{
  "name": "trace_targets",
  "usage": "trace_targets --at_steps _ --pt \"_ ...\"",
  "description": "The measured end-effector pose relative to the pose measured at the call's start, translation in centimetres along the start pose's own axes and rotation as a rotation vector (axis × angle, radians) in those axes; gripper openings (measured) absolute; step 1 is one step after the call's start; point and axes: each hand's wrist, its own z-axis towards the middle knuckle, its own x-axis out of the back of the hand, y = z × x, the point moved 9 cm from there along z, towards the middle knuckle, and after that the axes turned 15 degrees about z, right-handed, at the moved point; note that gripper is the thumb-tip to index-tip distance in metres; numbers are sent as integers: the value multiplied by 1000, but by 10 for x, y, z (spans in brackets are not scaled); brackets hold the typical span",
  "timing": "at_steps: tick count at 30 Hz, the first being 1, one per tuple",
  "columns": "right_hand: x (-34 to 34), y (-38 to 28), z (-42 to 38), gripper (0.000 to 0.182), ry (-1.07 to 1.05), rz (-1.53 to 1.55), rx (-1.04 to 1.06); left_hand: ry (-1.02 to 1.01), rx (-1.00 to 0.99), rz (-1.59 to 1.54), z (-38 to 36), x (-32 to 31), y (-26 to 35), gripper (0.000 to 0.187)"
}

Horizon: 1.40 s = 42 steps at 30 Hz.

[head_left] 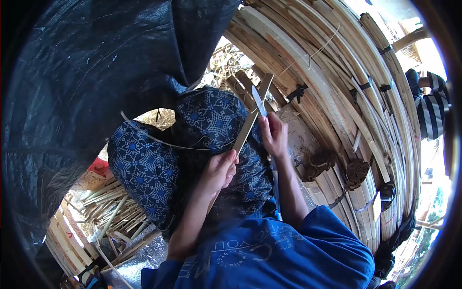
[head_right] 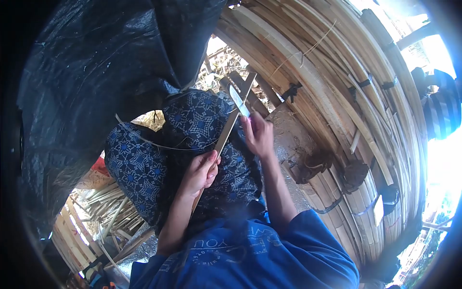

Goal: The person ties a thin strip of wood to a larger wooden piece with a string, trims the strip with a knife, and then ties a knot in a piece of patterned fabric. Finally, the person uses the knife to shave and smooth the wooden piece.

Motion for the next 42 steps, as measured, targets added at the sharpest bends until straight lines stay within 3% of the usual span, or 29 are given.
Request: trace_targets --at_steps 1,3,6,10,11,14,15,17,19,21,23,25,26,29,42 --pt "7 -3 4 24 -23 -96 0 -19 -8 -18 1 -1 0 30" --pt "12 -8 10 19 -76 -181 107 -15 -8 -10 0 -3 2 30" --pt "13 -17 16 28 -67 -190 262 32 -24 45 0 -3 2 29" --pt "0 13 8 36 -30 -11 -7 67 -32 82 2 0 5 30" --pt "-9 21 2 42 46 285 -110 81 -28 96 2 1 6 30" --pt "-36 37 -17 48 12 936 -564 62 7 36 3 2 2 31" --pt "-31 34 -16 48 19 938 -564 58 11 41 2 2 1 31" --pt "-50 23 -22 44 -158 1590 -890 41 -13 48 1 0 3 32" --pt "-43 18 -17 41 -193 1534 -842 33 0 43 2 0 2 32" --pt "-17 22 -8 41 -103 783 -615 39 18 25 2 0 1 32" --pt "5 6 7 33 -69 108 -114 45 -2 51 0 -1 5 31" --pt "8 -14 8 27 -37 -125 -49 55 -4 54 1 1 2 32" --pt "10 -12 8 26 42 -43 -39 45 -7 52 0 0 3 32" --pt "4 -13 9 20 -33 -188 -26 44 -3 59 2 2 -1 31" --pt "6 -7 17 19 -83 -258 87 52 -30 65 3 1 2 30"
